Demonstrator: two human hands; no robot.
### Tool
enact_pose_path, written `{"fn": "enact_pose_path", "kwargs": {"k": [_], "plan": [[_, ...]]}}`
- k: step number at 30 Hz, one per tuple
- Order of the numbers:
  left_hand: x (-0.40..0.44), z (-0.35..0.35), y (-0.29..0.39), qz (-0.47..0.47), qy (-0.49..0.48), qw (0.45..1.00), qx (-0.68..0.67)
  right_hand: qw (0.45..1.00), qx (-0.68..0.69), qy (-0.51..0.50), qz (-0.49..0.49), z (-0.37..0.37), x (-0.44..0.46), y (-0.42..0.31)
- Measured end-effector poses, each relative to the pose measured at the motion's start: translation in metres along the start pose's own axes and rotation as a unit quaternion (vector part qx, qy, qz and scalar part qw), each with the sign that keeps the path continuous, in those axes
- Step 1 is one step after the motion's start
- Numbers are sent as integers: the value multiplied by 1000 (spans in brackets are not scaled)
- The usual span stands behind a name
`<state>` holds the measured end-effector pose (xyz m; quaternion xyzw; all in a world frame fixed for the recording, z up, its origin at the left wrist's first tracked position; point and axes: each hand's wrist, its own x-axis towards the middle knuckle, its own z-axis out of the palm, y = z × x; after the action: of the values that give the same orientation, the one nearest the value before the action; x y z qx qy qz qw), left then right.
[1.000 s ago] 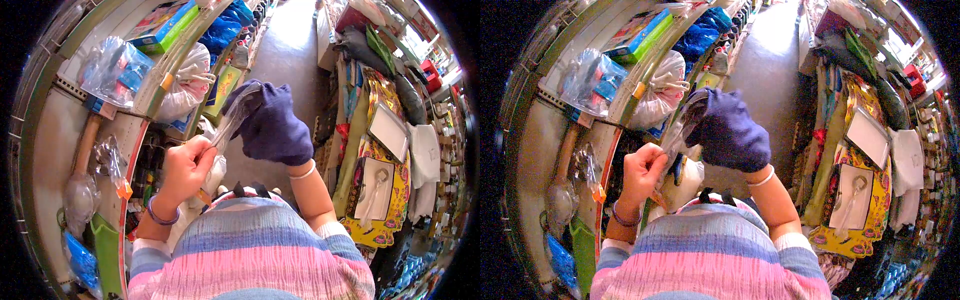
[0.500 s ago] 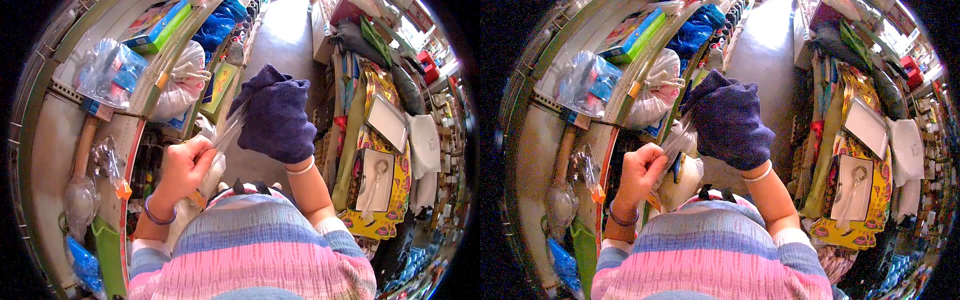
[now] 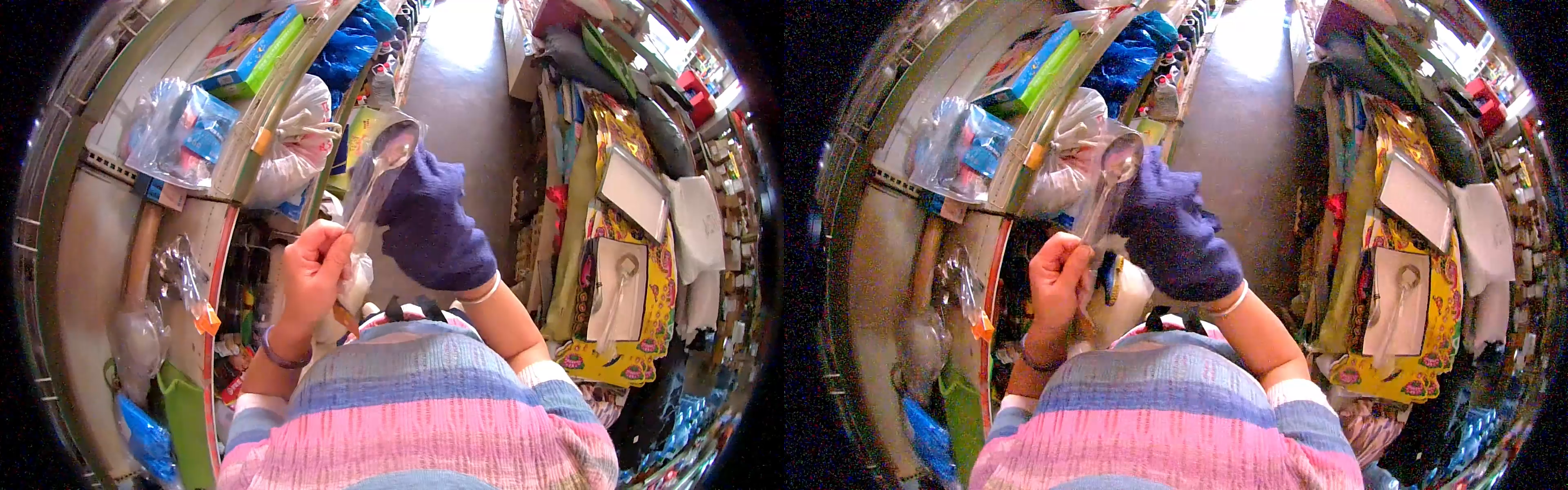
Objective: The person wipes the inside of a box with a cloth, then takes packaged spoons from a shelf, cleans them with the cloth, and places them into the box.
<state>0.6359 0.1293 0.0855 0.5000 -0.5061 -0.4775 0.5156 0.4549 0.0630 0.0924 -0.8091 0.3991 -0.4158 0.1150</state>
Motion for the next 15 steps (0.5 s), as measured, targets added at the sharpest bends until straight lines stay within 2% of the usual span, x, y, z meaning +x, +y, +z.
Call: {"fn": "enact_pose_path", "kwargs": {"k": [2,5,8,10,12,15], "plan": [[0,4,-7,4,-10,999,37,997,-61,31,-33,1,-4,-2],[-7,7,-19,7,0,996,94,990,-139,-4,-29,-14,-1,1],[-2,15,-16,57,-37,993,94,984,-167,36,-48,-14,9,2],[-1,18,-15,54,-44,994,89,982,-188,-7,-30,-19,15,-7],[-1,20,-19,16,-25,996,82,989,-104,88,-60,-10,12,2],[-4,25,-15,14,-22,995,92,983,-87,148,-70,-16,6,2]]}}
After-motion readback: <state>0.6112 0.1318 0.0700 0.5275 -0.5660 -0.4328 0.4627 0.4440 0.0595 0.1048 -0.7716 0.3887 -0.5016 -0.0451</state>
